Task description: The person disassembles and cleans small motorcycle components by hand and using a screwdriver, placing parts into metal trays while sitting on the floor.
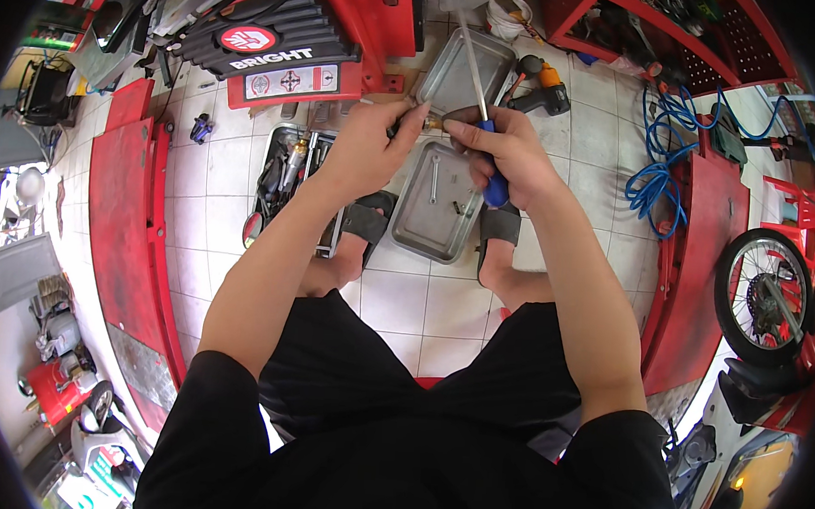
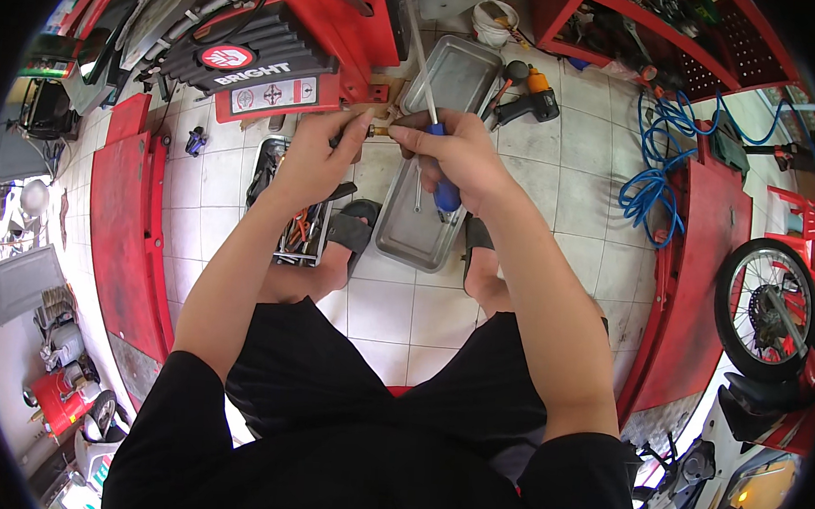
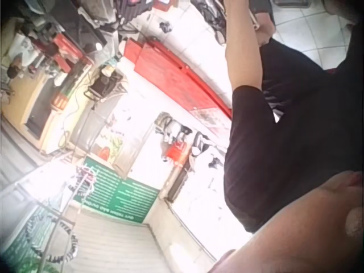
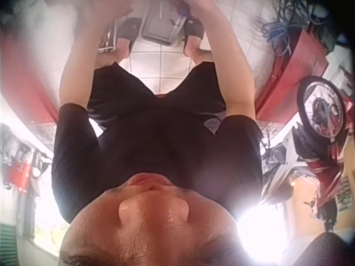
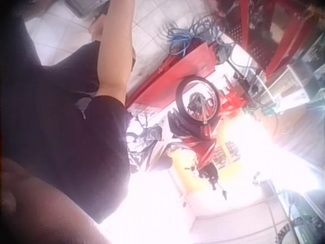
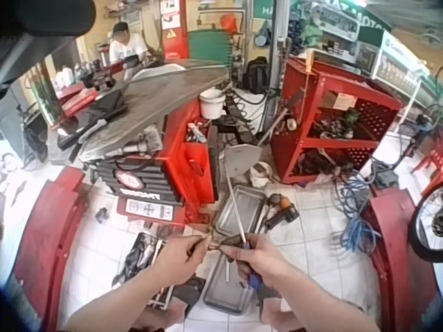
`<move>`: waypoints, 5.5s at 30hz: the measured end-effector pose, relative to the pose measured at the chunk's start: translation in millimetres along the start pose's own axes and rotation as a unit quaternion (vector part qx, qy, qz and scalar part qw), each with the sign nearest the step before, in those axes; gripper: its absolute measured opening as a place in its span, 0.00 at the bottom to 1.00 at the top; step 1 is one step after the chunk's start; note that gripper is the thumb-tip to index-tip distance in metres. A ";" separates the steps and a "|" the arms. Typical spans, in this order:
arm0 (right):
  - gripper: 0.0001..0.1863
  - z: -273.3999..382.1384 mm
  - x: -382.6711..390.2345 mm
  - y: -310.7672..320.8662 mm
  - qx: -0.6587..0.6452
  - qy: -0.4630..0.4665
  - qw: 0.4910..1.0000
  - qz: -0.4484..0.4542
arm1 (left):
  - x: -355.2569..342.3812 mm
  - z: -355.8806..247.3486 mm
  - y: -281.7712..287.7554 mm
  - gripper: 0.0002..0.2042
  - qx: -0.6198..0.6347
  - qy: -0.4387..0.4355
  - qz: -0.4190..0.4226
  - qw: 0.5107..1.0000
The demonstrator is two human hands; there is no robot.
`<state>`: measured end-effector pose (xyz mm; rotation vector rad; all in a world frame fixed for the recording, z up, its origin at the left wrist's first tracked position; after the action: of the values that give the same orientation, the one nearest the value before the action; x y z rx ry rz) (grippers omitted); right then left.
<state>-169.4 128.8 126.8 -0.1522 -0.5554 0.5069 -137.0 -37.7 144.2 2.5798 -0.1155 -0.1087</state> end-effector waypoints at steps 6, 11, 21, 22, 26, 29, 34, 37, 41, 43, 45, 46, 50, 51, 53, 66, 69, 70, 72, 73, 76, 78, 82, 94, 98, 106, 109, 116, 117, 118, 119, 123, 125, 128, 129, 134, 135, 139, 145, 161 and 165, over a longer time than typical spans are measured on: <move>0.19 3.3 0.7 5.5 0.033 0.049 0.998 -0.020 | -0.6 4.0 -0.4 0.17 0.089 0.026 -0.023 0.995; 0.21 4.7 5.0 0.2 0.016 -0.064 0.997 -0.032 | 0.4 4.8 4.7 0.18 0.079 0.040 -0.018 0.996; 0.27 6.3 4.2 -9.0 -0.036 0.006 0.999 0.036 | -0.7 -0.1 8.1 0.18 0.074 0.012 -0.037 0.996; 0.27 4.5 4.0 -10.4 -0.045 -0.018 0.998 0.039 | -0.5 -1.6 8.3 0.18 0.060 -0.008 -0.037 0.998; 0.26 0.0 5.3 -6.5 -0.021 -0.072 0.997 -0.013 | 0.3 -0.4 4.6 0.15 0.074 0.029 -0.010 0.997; 0.25 -0.5 3.4 -2.9 0.010 -0.085 0.996 0.013 | 1.2 3.6 3.4 0.18 0.056 0.034 0.006 0.998; 0.23 9.1 4.0 0.3 0.005 0.038 0.998 0.059 | -0.5 -1.1 0.5 0.18 0.054 0.032 0.013 0.998; 0.22 9.8 6.2 -4.6 -0.040 -0.028 0.998 0.038 | 0.2 -0.6 0.0 0.18 0.049 0.018 0.017 0.998; 0.20 3.0 5.8 -4.3 -0.061 -0.061 0.996 0.006 | 0.0 1.6 -1.5 0.17 0.058 0.015 0.019 0.998; 0.19 2.4 3.2 1.7 -0.025 -0.035 0.999 -0.011 | 0.6 -1.0 -0.5 0.17 0.053 0.000 0.009 0.999; 0.17 5.7 0.3 13.2 0.031 0.000 0.999 -0.038 | 0.0 0.7 3.0 0.18 0.045 0.005 -0.014 0.999; 0.16 9.1 -1.5 21.1 0.069 0.022 0.996 -0.056 | -0.2 2.2 5.1 0.19 0.040 0.008 -0.025 0.999; 0.16 -5.6 -19.3 43.3 0.266 0.052 0.952 -0.140 | -2.8 11.0 14.9 0.22 0.039 0.056 -0.073 0.995; 0.16 -20.9 -24.4 46.8 0.311 0.045 0.936 -0.160 | -3.9 14.8 14.7 0.22 0.038 0.058 -0.078 0.995; 0.19 -78.1 -43.8 53.1 0.406 -0.006 0.898 -0.170 | -5.2 12.8 15.5 0.22 0.029 0.048 -0.086 0.995; 0.09 -431.5 -12.7 24.5 0.136 -0.358 0.875 -0.297 | 3.9 -6.2 36.5 0.20 0.015 -0.033 -0.118 0.992; 0.10 -441.1 -18.3 36.8 0.158 -0.334 0.860 -0.353 | -2.1 -8.7 31.6 0.19 0.046 0.000 -0.085 0.995; 0.11 -443.6 -19.4 45.8 0.161 -0.316 0.857 -0.374 | -5.7 -12.6 27.7 0.19 0.051 -0.003 -0.080 0.995; 0.09 -428.0 -29.4 23.6 0.146 -0.288 0.883 -0.341 | -1.1 -3.6 33.9 0.19 0.034 0.007 -0.083 0.996; 0.09 -414.8 -32.5 13.1 0.138 -0.274 0.894 -0.326 | 0.9 0.4 36.3 0.19 0.025 0.011 -0.084 0.996; 0.11 -377.5 -33.3 11.1 0.092 -0.226 0.923 -0.296 | -1.5 -3.7 32.9 0.20 0.008 0.009 -0.077 0.997; 0.10 -334.9 -39.8 -1.8 -0.071 -0.134 0.958 -0.244 | -3.3 -4.3 33.9 0.20 -0.014 0.011 -0.065 0.998; 0.17 -224.2 -55.9 -0.3 -0.258 0.043 0.951 -0.164 | -10.1 -4.9 21.0 0.22 -0.057 0.006 -0.034 0.998; 0.08 -17.4 -14.5 -45.5 -0.156 0.241 0.953 -0.094 | -6.3 10.4 33.8 0.26 0.019 0.052 0.003 0.998; 0.06 -45.3 -23.9 -33.7 -0.170 0.210 0.962 -0.049 | -1.0 7.9 29.1 0.28 -0.062 0.089 0.046 0.993; 0.13 -303.8 -31.0 86.4 0.173 -0.030 0.918 -0.356 | -9.9 11.0 36.6 0.31 0.022 0.059 -0.060 0.996; 0.18 -369.4 -8.7 85.0 0.424 -0.149 0.811 -0.374 | -9.8 20.2 43.9 0.32 0.059 0.094 -0.070 0.991; 0.16 -410.6 -3.8 75.5 0.414 -0.227 0.841 -0.263 | -14.3 25.7 41.9 0.32 0.107 0.121 -0.072 0.984; 0.16 -409.4 -11.7 75.0 0.423 -0.228 0.842 -0.246 | -14.7 26.2 41.5 0.32 0.112 0.127 -0.066 0.983; 0.16 -408.3 -18.7 74.6 0.432 -0.228 0.842 -0.230 | -14.4 26.6 41.2 0.32 0.117 0.133 -0.060 0.982; 0.16 -407.6 -24.4 74.5 0.413 -0.228 0.851 -0.230 | -14.2 25.3 41.0 0.33 0.122 0.139 -0.054 0.981; 0.17 -404.8 -33.8 72.6 0.400 -0.221 0.863 -0.213 | -11.8 20.8 41.3 0.33 0.139 0.153 -0.085 0.975; 0.17 -406.7 -31.0 79.9 0.419 -0.225 0.856 -0.201 | -10.3 25.8 40.1 0.33 0.141 0.147 -0.107 0.973; 0.15 -414.4 -15.3 96.3 0.419 -0.245 0.850 -0.204 | -15.1 27.8 37.3 0.34 0.150 0.131 -0.098 0.975; 0.15 -407.6 -10.0 90.9 0.406 -0.252 0.853 -0.208 | -14.0 27.4 41.1 0.34 0.140 0.136 -0.087 0.977; 0.15 -305.0 -9.8 65.8 0.386 -0.115 0.888 -0.222 | -11.7 22.4 49.8 0.33 0.209 0.135 -0.084 0.965; 0.16 -281.5 -15.2 74.0 0.391 -0.052 0.888 -0.234 | -13.9 18.6 45.1 0.33 0.265 0.147 -0.075 0.950; 0.19 -154.7 -35.1 27.7 0.217 -0.006 0.959 -0.184 | -5.1 29.8 54.5 0.33 0.449 0.188 -0.069 0.871; 0.23 -30.4 12.0 -27.7 0.105 0.082 0.978 -0.162 | -6.7 18.8 60.0 0.30 0.583 0.177 -0.105 0.786; 0.19 10.1 7.0 -37.5 0.242 0.061 0.966 -0.075 | -14.7 83.8 66.3 0.31 0.748 0.124 -0.195 0.622; 0.16 16.6 11.6 -21.9 0.259 0.143 0.940 -0.172 | -13.9 54.0 43.8 0.35 0.636 0.265 -0.244 0.682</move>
<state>-160.7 115.7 152.1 0.3656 -0.1423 0.2668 -158.9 -101.6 122.6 3.7637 1.1165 0.8270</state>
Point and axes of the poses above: each hand's wrist, its own x-axis away from the middle knuckle, its own y-axis out of the back of the hand, z = x × y, the point moved 6 cm from there along -x, towards the middle knuckle, and after that the axes turned 1 degree about x, right-handed, at the moved point
